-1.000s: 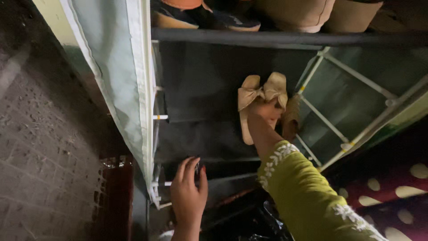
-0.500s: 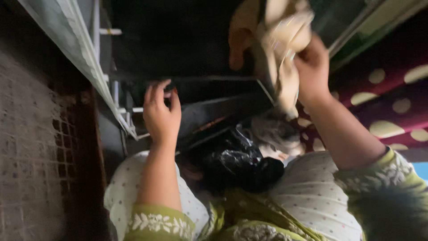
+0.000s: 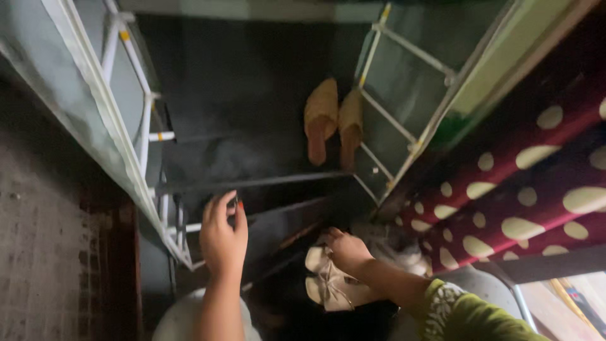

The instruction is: The person assembles a multi-tier shoe rack by inserting white plastic connectors into the frame and attaching black fabric shelves. They repeatedly adjust the frame and secure the shelves in place.

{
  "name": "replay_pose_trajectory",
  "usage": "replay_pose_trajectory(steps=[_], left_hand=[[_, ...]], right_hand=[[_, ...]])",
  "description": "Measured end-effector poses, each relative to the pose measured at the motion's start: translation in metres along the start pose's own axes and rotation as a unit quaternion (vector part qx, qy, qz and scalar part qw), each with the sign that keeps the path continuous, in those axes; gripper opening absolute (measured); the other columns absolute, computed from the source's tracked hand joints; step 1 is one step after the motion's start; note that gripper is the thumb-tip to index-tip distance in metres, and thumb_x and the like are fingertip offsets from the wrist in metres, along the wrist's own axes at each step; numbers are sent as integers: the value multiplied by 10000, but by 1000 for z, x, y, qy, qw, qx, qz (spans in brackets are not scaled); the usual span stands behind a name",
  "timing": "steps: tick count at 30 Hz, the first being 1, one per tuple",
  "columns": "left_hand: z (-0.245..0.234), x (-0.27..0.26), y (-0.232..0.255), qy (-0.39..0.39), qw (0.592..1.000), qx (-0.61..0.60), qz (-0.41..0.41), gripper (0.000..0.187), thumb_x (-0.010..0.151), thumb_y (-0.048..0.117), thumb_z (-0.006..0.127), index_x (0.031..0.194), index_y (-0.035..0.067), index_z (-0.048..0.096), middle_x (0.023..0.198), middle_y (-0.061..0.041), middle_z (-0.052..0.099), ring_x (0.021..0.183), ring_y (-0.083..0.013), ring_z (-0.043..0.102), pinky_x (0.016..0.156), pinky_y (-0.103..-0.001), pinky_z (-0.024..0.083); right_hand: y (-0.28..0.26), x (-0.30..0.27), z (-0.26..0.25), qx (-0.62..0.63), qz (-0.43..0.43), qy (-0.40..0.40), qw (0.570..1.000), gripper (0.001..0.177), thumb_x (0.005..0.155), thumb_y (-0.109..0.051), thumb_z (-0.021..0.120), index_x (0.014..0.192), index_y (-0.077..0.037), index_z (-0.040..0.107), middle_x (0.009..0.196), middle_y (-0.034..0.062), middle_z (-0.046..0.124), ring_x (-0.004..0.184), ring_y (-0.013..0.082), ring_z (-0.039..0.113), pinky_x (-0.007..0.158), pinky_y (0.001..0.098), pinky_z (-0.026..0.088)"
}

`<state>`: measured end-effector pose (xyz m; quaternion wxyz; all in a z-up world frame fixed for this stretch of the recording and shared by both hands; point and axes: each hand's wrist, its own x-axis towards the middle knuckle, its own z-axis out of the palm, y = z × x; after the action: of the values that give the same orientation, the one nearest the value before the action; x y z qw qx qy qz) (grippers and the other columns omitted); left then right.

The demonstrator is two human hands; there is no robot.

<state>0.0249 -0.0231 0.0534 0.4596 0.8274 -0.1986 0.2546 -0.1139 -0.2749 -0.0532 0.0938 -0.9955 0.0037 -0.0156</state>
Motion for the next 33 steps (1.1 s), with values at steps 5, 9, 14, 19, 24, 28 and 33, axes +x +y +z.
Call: replay_pose_trajectory(steps=[5,9,14,19,24,28,33], left_hand=[[-2,15,-5,13,999,24,-47,229,948,123,703,1173,84,695,1146,-96,723,875,-211,729,682,-343,562],[-5,23,-3,4,994,75,-80,178,960,138,698,1127,79,714,1080,-96,745,871,-213,744,634,-335,562],[1,32,-7,20,996,62,-69,178,952,132,683,1114,67,718,1086,-109,745,873,-219,750,677,-331,585],[4,33,-16,9,994,75,-76,184,944,118,685,1116,70,730,1077,-103,744,851,-224,748,680,-340,589],[7,32,-11,27,994,90,-60,176,956,112,687,1125,83,724,1098,-82,736,885,-196,750,709,-316,594],[4,29,-1,33,993,95,-58,149,950,124,706,1093,85,724,1114,-88,720,856,-200,745,650,-320,572],[6,15,-3,24,998,37,-48,161,993,97,703,1151,67,707,1181,-108,677,866,-201,731,687,-324,567]], right_hand=[[16,91,-73,104,-29,354,929,174,918,-213,775,949,-69,682,902,144,662,864,364,645,754,463,524],[93,199,-56,45,168,466,867,494,756,-245,823,1085,34,583,1009,247,612,934,465,615,784,552,518],[184,287,-14,185,530,240,792,688,677,-332,839,1159,73,563,1031,272,596,900,428,622,752,534,539],[200,305,0,293,540,258,745,594,769,-293,784,1203,53,573,1050,222,633,898,352,648,754,471,555],[178,305,-29,427,365,442,699,503,862,-253,730,1247,34,582,1070,173,669,896,277,675,756,408,572],[131,261,-90,565,148,495,643,432,936,-222,686,1282,18,590,1085,133,698,894,217,696,757,358,585],[85,133,-170,660,81,364,652,361,1002,-175,665,1307,7,601,1085,105,717,880,173,707,748,320,591]])
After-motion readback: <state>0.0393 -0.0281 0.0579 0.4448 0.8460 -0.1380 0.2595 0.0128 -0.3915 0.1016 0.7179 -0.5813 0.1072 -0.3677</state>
